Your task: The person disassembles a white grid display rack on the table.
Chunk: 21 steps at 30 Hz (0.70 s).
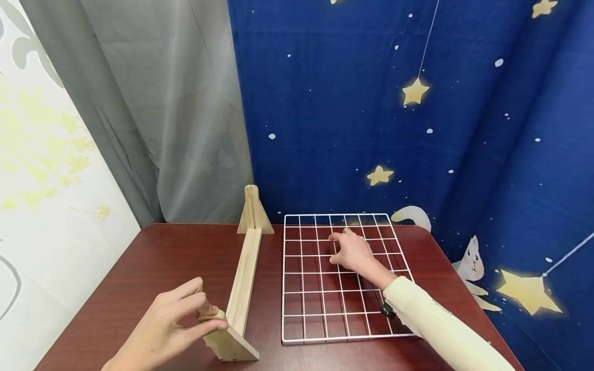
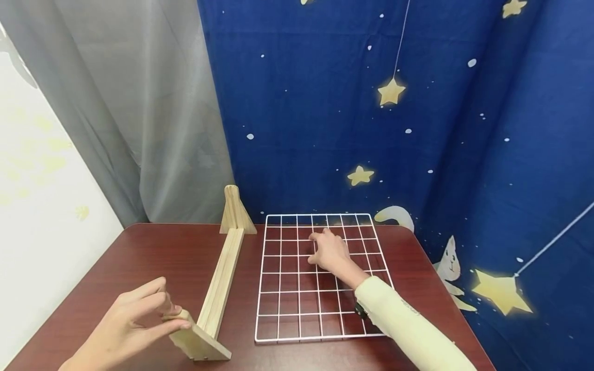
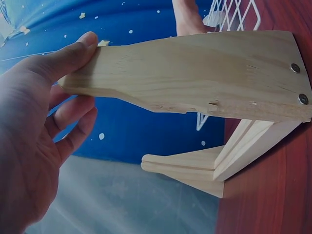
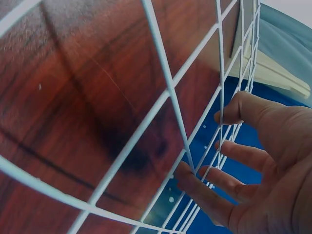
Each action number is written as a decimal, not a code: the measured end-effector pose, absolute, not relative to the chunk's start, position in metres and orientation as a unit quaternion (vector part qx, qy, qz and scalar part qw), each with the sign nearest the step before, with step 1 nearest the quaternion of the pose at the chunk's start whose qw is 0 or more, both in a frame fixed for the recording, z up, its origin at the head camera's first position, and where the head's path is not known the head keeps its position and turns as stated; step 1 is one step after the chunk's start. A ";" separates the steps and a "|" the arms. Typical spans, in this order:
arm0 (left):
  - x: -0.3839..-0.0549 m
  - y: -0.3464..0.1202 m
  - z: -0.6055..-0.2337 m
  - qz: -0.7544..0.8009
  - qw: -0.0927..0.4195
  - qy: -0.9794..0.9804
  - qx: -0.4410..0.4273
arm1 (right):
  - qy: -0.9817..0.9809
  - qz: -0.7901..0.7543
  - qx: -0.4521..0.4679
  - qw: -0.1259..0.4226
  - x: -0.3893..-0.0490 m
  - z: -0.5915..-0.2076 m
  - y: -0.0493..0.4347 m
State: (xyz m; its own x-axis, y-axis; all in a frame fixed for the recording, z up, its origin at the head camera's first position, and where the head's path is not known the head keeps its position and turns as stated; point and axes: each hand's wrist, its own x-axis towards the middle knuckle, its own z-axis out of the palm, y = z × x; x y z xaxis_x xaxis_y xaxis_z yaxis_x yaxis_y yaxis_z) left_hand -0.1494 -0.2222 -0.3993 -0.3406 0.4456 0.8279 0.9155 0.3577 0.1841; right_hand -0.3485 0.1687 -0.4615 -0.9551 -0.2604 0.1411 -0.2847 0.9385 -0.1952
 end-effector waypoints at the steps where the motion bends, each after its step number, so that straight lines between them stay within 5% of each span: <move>1: -0.150 -0.223 -0.399 -0.334 0.352 -0.747 -0.454 | -0.983 0.105 0.138 0.054 -0.349 -0.464 0.167; 21: -0.161 -0.233 -0.406 -0.316 0.348 -0.778 -0.416 | -0.989 0.097 0.115 0.015 -0.358 -0.480 0.138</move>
State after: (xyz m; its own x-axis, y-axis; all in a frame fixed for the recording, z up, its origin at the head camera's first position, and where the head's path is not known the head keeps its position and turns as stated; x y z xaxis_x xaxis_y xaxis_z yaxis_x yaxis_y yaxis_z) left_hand -0.1613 -0.2333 -0.4057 -0.4119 0.4265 0.8053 0.8674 0.4544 0.2030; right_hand -0.3577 0.1379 -0.4798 -0.9730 -0.2250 0.0512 -0.2307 0.9547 -0.1880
